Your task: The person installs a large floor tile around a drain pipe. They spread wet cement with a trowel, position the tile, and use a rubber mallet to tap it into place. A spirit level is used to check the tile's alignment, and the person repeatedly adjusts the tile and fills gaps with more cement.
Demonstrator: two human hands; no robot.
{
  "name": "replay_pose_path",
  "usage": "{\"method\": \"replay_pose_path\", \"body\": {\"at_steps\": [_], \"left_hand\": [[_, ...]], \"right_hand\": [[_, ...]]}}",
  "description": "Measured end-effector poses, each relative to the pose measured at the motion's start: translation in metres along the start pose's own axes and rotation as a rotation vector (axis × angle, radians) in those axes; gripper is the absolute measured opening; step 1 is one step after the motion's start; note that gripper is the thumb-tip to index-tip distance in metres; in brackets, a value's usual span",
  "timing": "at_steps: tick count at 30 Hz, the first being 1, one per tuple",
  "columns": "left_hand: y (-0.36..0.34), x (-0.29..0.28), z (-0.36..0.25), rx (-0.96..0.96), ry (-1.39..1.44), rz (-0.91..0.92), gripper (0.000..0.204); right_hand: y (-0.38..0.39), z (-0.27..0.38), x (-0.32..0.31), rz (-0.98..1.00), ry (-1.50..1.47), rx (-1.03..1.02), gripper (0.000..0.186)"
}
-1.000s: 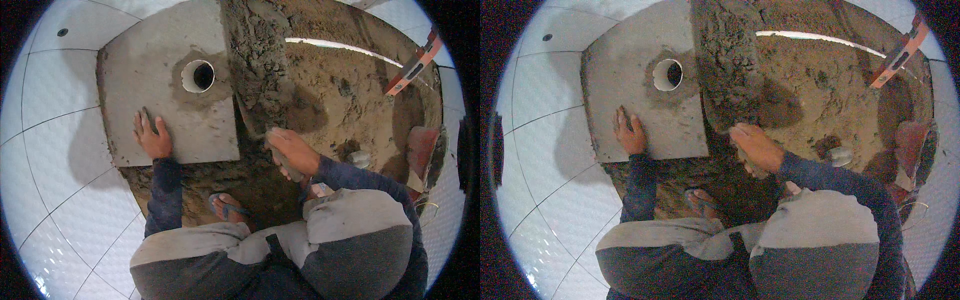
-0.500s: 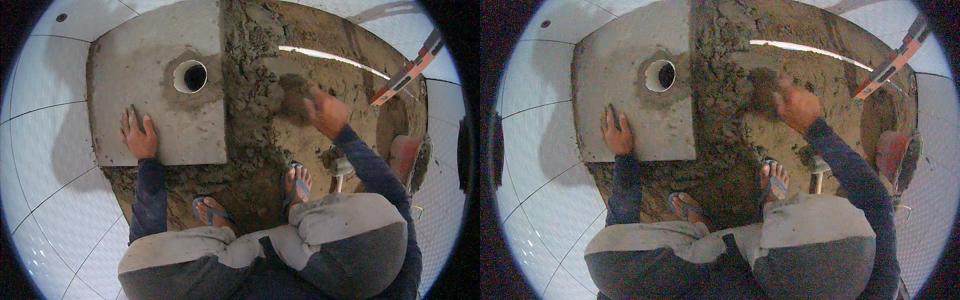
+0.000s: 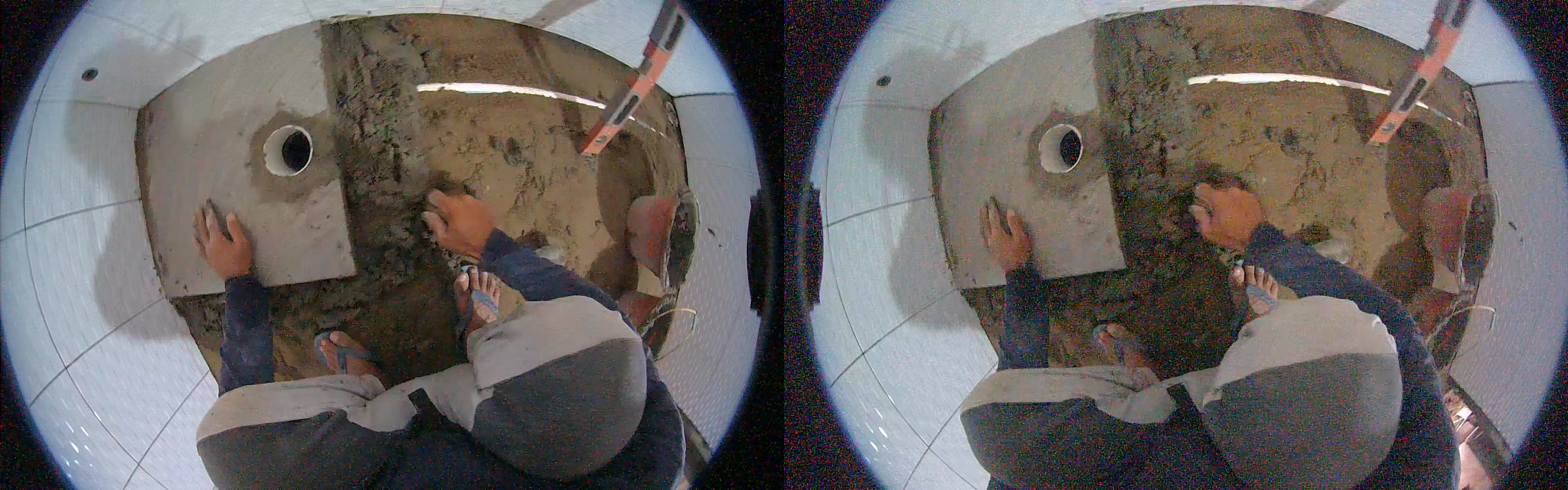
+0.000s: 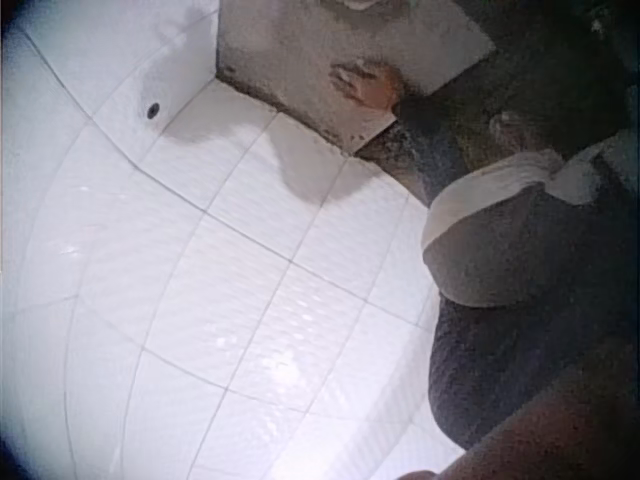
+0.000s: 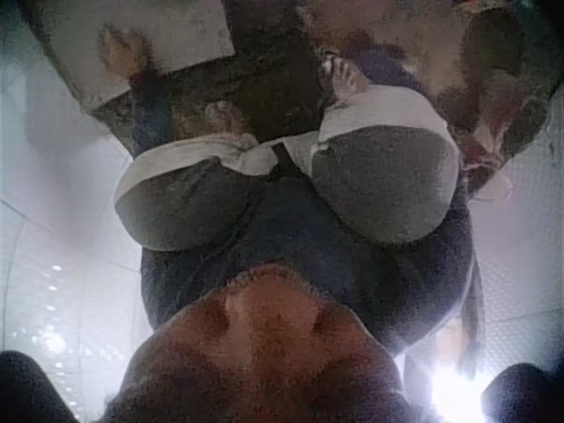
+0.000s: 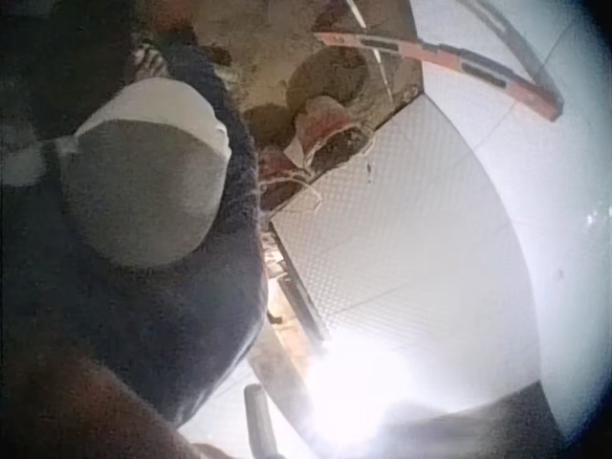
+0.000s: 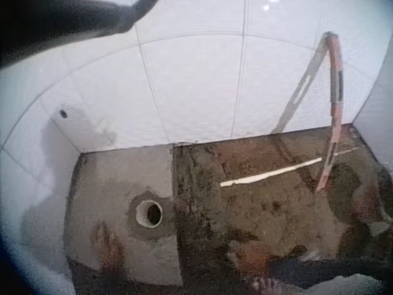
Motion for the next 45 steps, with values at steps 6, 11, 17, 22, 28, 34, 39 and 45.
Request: {"method": "replay_pose_path", "body": {"at_steps": [6, 11, 17, 22, 28, 34, 39, 45], "left_hand": [[-0.004, 0.022, 0.023, 0.246, -0.084, -0.092, 0.050], [0.001, 0.027, 0.022, 0.243, -0.244, -0.007, 0.050], [0.012, 0.002, -0.002, 0.126, -0.152, -0.048, 0.053], [0.008, 0.009, 0.012, 0.019, -0.116, 0.000, 0.053], [-0.003, 0.038, 0.053, 0.361, -0.275, -0.004, 0.052], [-0.015, 0.042, 0.060, 0.110, -0.096, 0.060, 0.061], [-0.013, 0.038, 0.047, 0.307, -0.119, -0.039, 0.054], [0.005, 0.012, 0.016, 0.093, -0.044, -0.019, 0.054]], "right_hand": [[-0.003, -0.018, 0.017, 0.064, -0.121, 0.007, 0.032], [0.002, -0.018, 0.002, 0.030, -0.406, -0.071, 0.039], [0.040, -0.023, -0.039, -0.072, -0.297, 0.059, 0.040], [0.099, -0.033, -0.084, -0.016, -0.377, 0.260, 0.038], [0.258, -0.062, -0.131, -0.242, -0.586, 0.760, 0.038], [0.445, -0.059, -0.184, -0.686, -0.535, 1.061, 0.033], [0.565, -0.121, -0.169, -0.754, 0.358, 1.575, 0.054], [0.477, -0.164, -0.173, -1.216, 0.371, 1.048, 0.049]]}}
Point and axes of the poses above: each hand's wrist, its own y-axis away from the middle knuckle, its own x-axis out of the palm, z = x × y, the point moved 1 cm from there along -y, towards the middle knuckle, and after that the axes turned 5 degrees about x, right-handed, at the moved point
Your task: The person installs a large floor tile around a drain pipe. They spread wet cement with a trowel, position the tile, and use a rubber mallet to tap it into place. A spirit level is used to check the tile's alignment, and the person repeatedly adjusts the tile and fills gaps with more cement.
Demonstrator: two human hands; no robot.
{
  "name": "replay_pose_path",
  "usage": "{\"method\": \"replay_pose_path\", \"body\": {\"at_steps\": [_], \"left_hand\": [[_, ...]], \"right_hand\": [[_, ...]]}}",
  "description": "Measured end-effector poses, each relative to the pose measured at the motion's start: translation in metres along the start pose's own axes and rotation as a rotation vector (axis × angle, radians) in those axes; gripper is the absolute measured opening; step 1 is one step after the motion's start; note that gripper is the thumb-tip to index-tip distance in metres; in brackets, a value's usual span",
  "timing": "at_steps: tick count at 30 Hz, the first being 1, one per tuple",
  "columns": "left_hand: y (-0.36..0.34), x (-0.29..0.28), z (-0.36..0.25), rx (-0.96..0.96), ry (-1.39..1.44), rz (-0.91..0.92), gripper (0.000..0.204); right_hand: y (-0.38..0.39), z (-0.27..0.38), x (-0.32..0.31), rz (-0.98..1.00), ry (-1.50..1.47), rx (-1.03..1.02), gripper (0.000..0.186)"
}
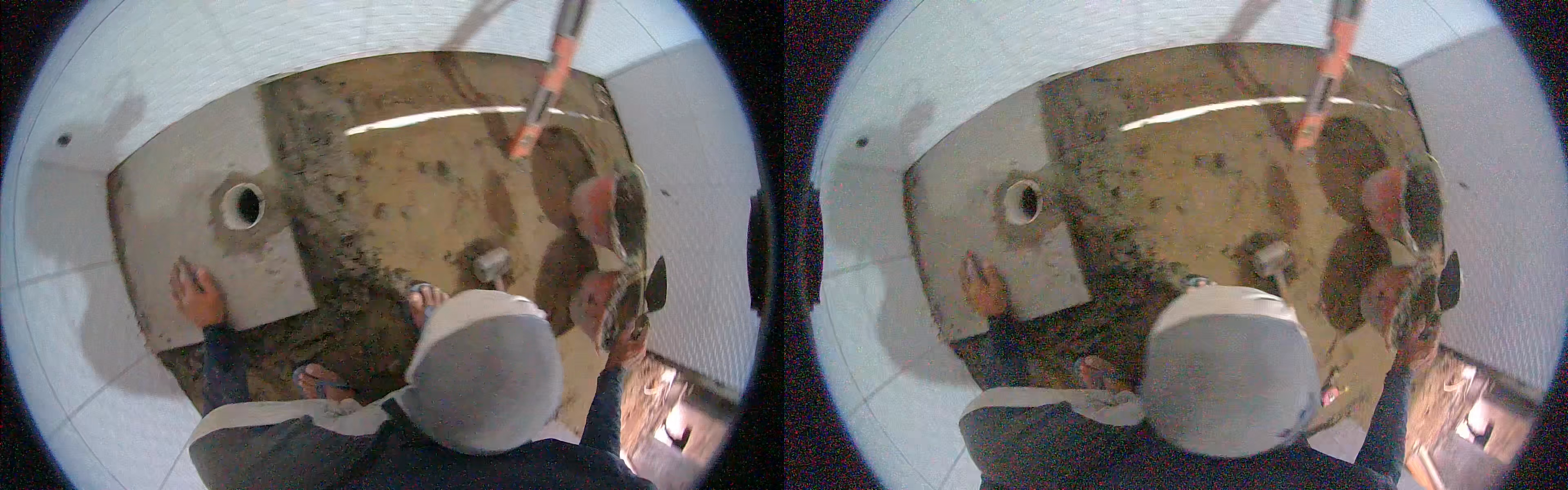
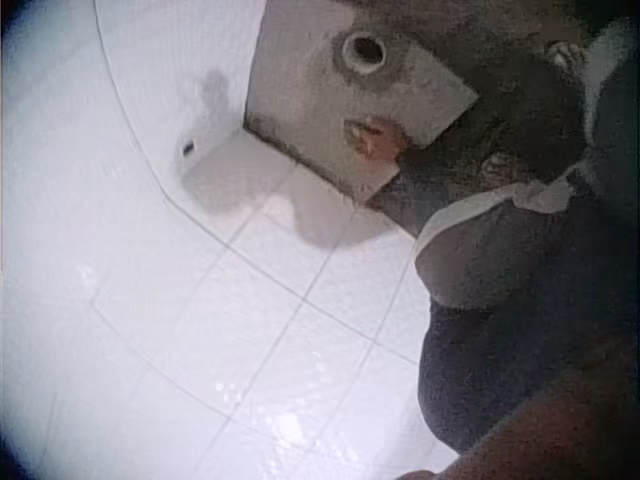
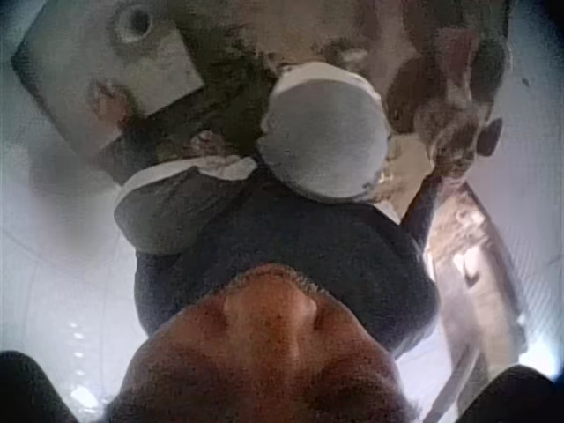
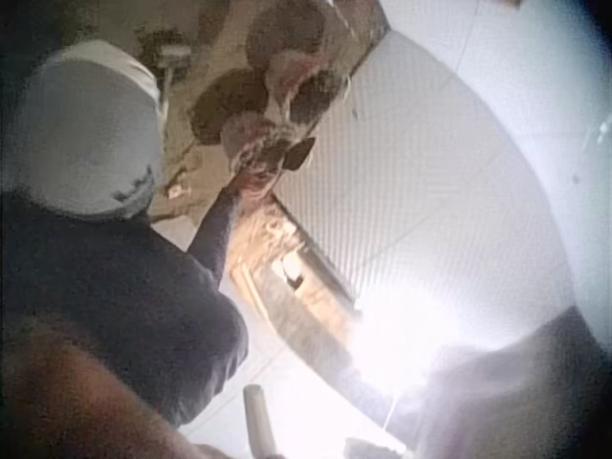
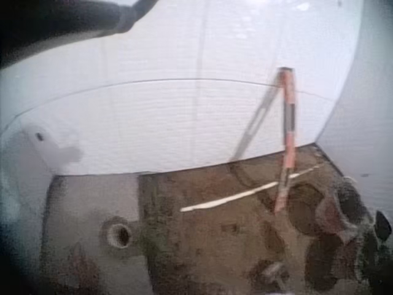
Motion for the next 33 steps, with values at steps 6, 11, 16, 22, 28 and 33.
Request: {"method": "replay_pose_path", "body": {"at_steps": [6, 11, 16, 22, 28, 33], "left_hand": [[-0.009, -0.019, -0.025, -0.108, -0.002, 0.108, 0.057], [-0.009, -0.015, -0.021, -0.103, -0.029, 0.076, 0.056], [-0.005, -0.012, -0.019, -0.114, -0.028, 0.078, 0.055], [-0.011, -0.017, -0.025, -0.098, -0.028, 0.038, 0.056], [-0.011, -0.020, -0.026, -0.115, 0.026, 0.083, 0.056], [-0.010, -0.019, -0.023, -0.120, -0.022, 0.072, 0.056]], "right_hand": [[0.081, 0.319, 0.155, 0.983, -0.233, -0.346, 0.042], [0.172, 0.467, 0.224, 1.031, -0.362, -0.887, 0.034], [0.194, 0.488, 0.243, 1.015, -0.243, -0.936, 0.033], [0.193, 0.477, 0.230, 0.982, -0.012, -0.805, 0.035], [0.173, 0.539, 0.256, 0.870, -0.127, -0.941, 0.036], [0.152, 0.544, 0.261, 0.932, -0.006, -0.814, 0.036]]}}
Point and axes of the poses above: each hand's wrist, its own y-axis away from the middle knuckle, its own x-axis out of the palm, z = x × y, the point moved 1 cm from there along -y, towards the middle knuckle, and after that the axes turned 5 degrees about x, right-handed, at the moved point
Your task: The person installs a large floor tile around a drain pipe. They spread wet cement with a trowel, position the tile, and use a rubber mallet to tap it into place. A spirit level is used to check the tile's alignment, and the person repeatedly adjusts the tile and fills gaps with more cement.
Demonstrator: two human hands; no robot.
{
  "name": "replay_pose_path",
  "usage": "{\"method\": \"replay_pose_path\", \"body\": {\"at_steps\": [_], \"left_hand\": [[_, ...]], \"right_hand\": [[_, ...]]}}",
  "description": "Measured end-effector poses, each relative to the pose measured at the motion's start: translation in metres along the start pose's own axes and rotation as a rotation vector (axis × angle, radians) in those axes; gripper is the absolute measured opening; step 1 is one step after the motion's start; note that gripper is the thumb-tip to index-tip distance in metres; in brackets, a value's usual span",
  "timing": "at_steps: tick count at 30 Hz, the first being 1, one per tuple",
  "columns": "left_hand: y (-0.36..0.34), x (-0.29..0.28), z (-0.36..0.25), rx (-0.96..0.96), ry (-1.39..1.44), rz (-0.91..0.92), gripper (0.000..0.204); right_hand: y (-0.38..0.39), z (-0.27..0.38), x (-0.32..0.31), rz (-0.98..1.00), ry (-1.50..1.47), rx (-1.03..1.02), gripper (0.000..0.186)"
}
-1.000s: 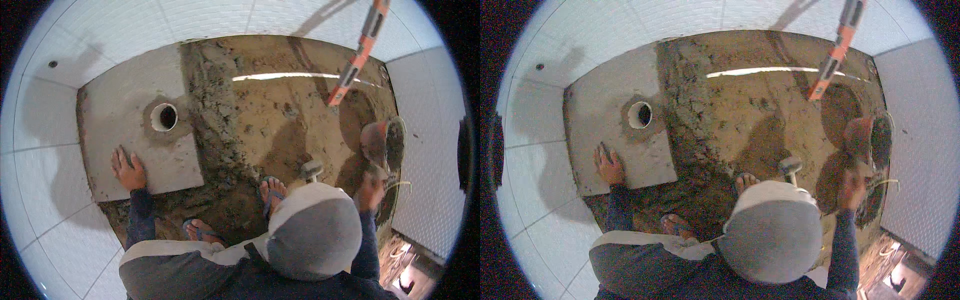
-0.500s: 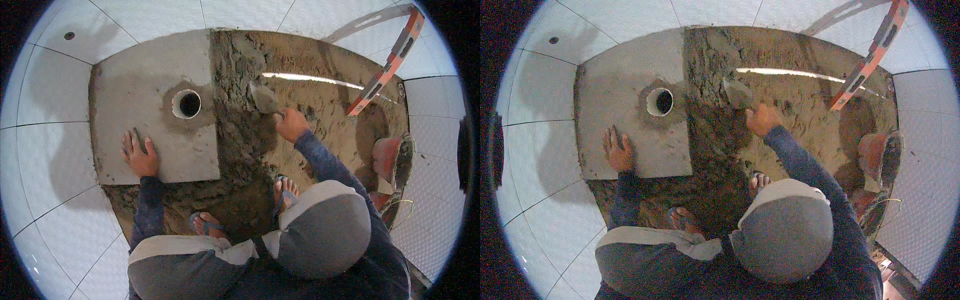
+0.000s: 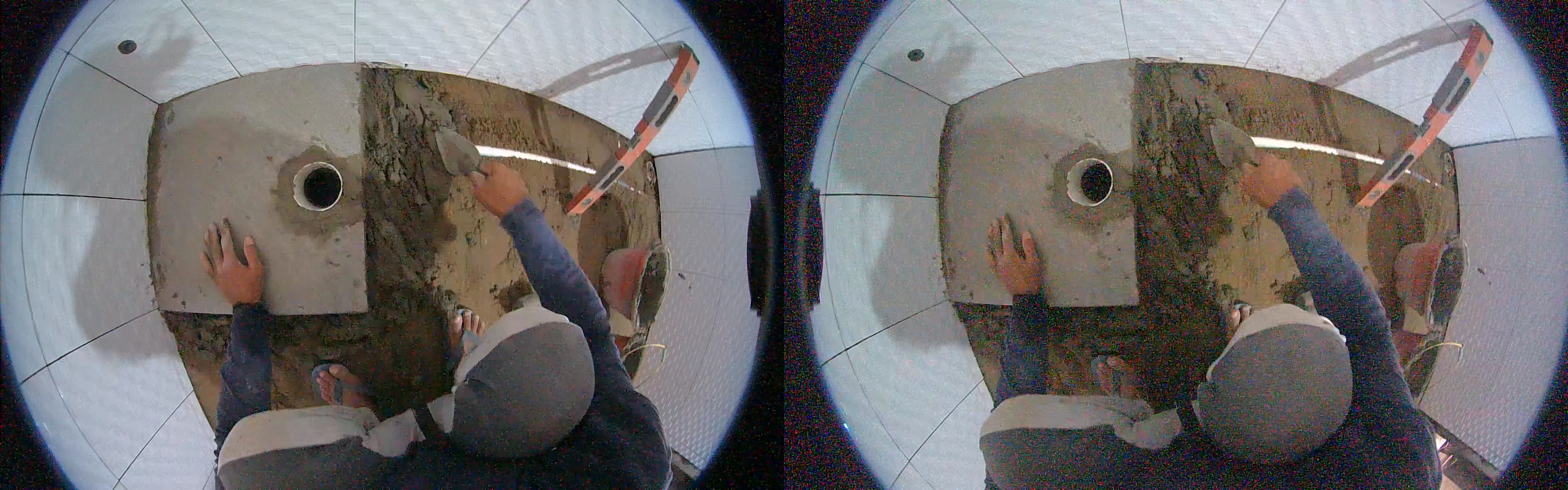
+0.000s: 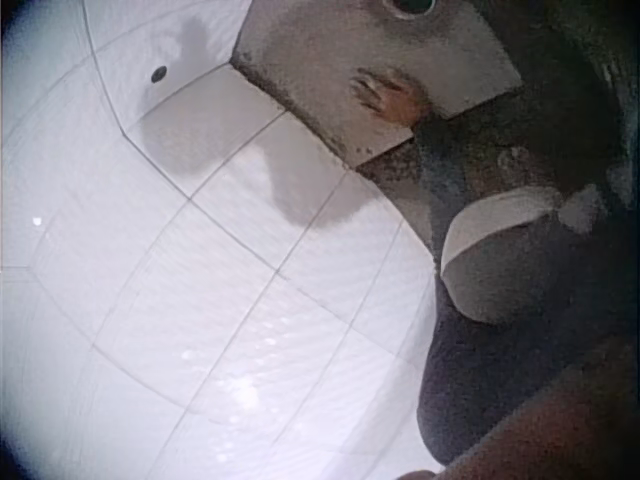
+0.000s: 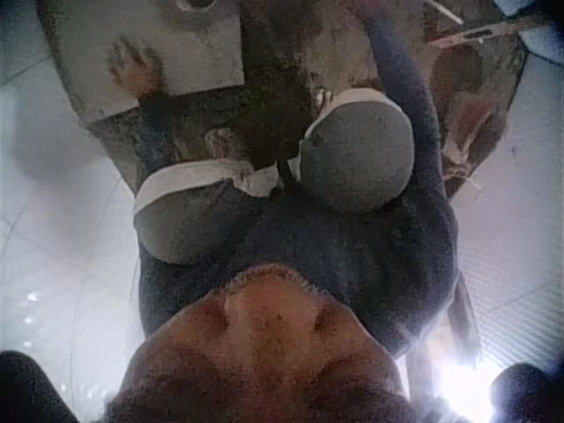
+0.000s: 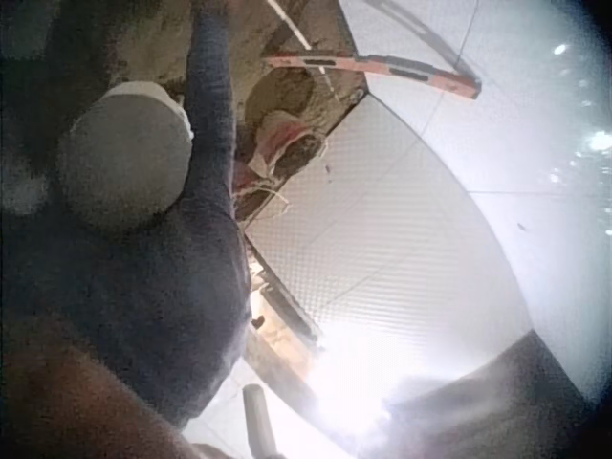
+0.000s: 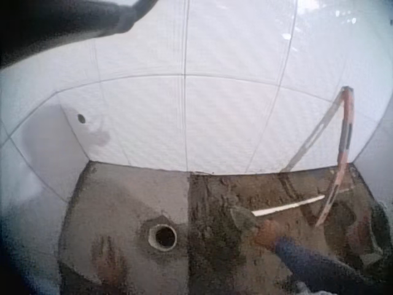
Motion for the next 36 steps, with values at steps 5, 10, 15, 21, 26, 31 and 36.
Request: {"method": "replay_pose_path", "body": {"at_steps": [5, 10, 15, 21, 26, 31, 36], "left_hand": [[0.000, 0.004, 0.000, -0.033, 0.073, 0.006, 0.056], [-0.001, 0.003, 0.002, -0.015, 0.021, 0.013, 0.056], [0.000, 0.002, 0.000, -0.009, 0.055, 0.028, 0.056], [-0.001, 0.003, 0.002, -0.004, 0.049, -0.029, 0.055], [0.001, 0.004, 0.003, 0.004, 0.033, 0.005, 0.057], [0.000, -0.001, 0.001, -0.006, 0.088, 0.014, 0.058], [0.000, -0.001, 0.001, -0.024, 0.051, 0.010, 0.059]], "right_hand": [[-0.047, 0.000, 0.000, -0.082, -0.056, -0.069, 0.038], [-0.095, -0.022, 0.010, 0.020, 0.015, -0.066, 0.045], [-0.132, 0.014, 0.001, -0.035, 0.089, -0.276, 0.045], [-0.058, 0.048, -0.038, 0.002, 0.322, -0.387, 0.032], [0.021, 0.061, -0.002, 0.069, 0.203, -0.396, 0.025], [-0.016, 0.034, 0.013, -0.029, 0.237, -0.316, 0.029], [0.019, -0.012, 0.023, 0.092, 0.066, -0.159, 0.039]]}}
Point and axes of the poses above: each hand's wrist, its own y-axis away from the middle knuckle, its own x-axis out of the palm, z = x × y, the point moved 1 cm from there along -y, towards the middle knuckle, and after that the axes turned 5 degrees about x, right-handed, at the moved point
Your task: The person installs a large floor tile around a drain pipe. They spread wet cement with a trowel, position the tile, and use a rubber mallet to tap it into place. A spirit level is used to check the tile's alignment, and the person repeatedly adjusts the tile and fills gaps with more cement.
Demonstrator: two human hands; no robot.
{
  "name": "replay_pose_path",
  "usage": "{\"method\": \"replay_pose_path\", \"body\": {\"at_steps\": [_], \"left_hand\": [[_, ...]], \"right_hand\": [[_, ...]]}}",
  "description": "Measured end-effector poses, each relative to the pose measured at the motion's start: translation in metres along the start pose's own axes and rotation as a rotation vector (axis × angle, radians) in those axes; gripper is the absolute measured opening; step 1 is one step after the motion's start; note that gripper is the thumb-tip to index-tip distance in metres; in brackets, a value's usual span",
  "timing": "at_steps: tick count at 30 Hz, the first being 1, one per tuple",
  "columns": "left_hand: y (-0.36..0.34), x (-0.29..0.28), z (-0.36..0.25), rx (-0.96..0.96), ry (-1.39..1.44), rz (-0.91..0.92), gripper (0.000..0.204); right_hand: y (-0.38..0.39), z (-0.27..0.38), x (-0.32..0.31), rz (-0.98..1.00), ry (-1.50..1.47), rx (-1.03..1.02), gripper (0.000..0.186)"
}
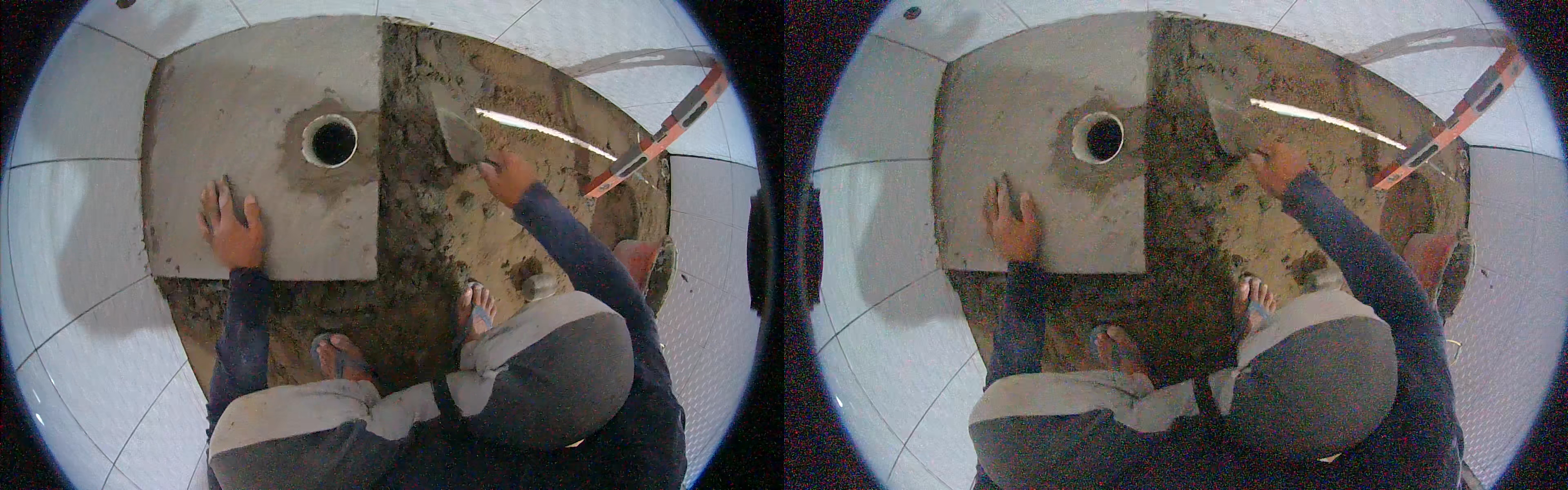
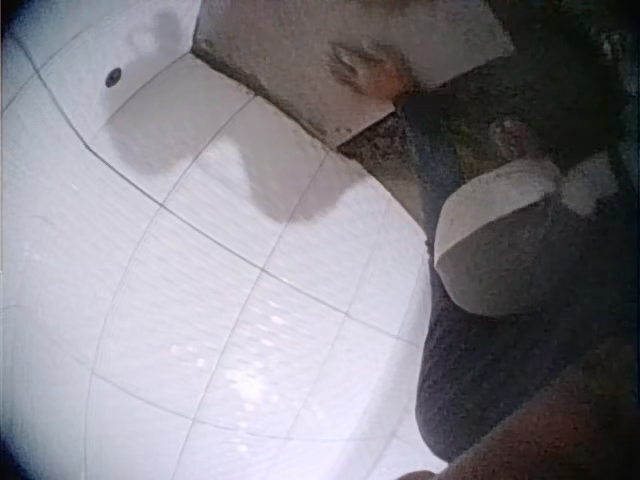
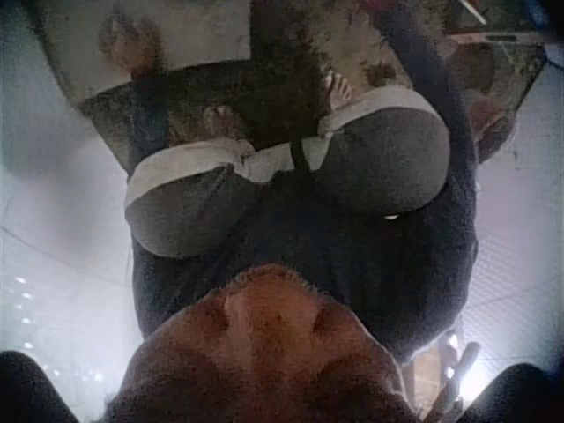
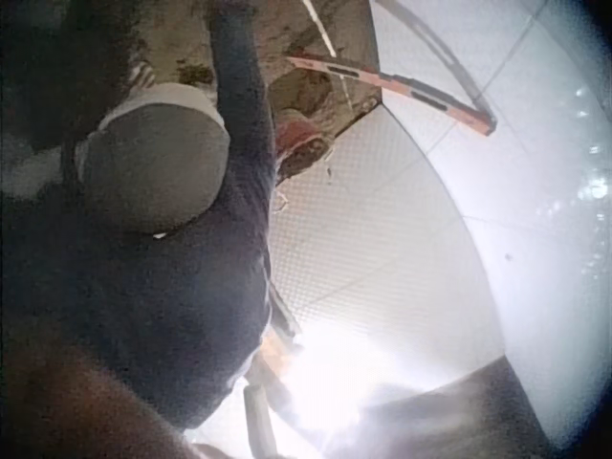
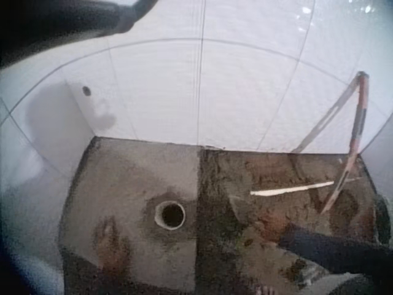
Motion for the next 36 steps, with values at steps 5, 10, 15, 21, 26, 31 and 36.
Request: {"method": "replay_pose_path", "body": {"at_steps": [5, 10, 15, 21, 26, 31, 36], "left_hand": [[0.002, 0.003, 0.001, 0.030, -0.037, -0.022, 0.057], [0.002, 0.007, 0.004, 0.027, -0.035, -0.042, 0.056], [0.003, 0.015, 0.011, 0.051, -0.040, -0.074, 0.055], [0.004, 0.021, 0.017, 0.043, -0.007, -0.088, 0.055], [-0.001, 0.020, 0.015, 0.003, -0.085, -0.034, 0.055], [0.005, 0.016, 0.013, 0.078, -0.109, -0.102, 0.055], [0.004, 0.018, 0.016, 0.090, -0.112, -0.101, 0.057]], "right_hand": [[0.053, 0.012, -0.001, 0.149, -0.047, -0.153, 0.040], [0.092, 0.023, 0.000, 0.525, -0.053, 0.019, 0.037], [0.101, 0.007, 0.007, 0.403, -0.226, -0.340, 0.037], [0.168, -0.019, 0.063, 0.456, -0.201, -0.140, 0.036], [0.190, -0.028, 0.052, 0.486, -0.297, -0.174, 0.046], [0.143, 0.014, 0.012, 0.289, -0.232, -0.283, 0.041], [0.148, 0.034, 0.026, 0.704, 0.008, -0.327, 0.042]]}}
Point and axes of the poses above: each hand's wrist, its own y-axis away from the middle knuckle, its own x-axis out of the palm, z = x × y, the point moved 1 cm from there along -y, towards the middle knuckle, and after that the axes turned 5 degrees about x, right-handed, at the moved point
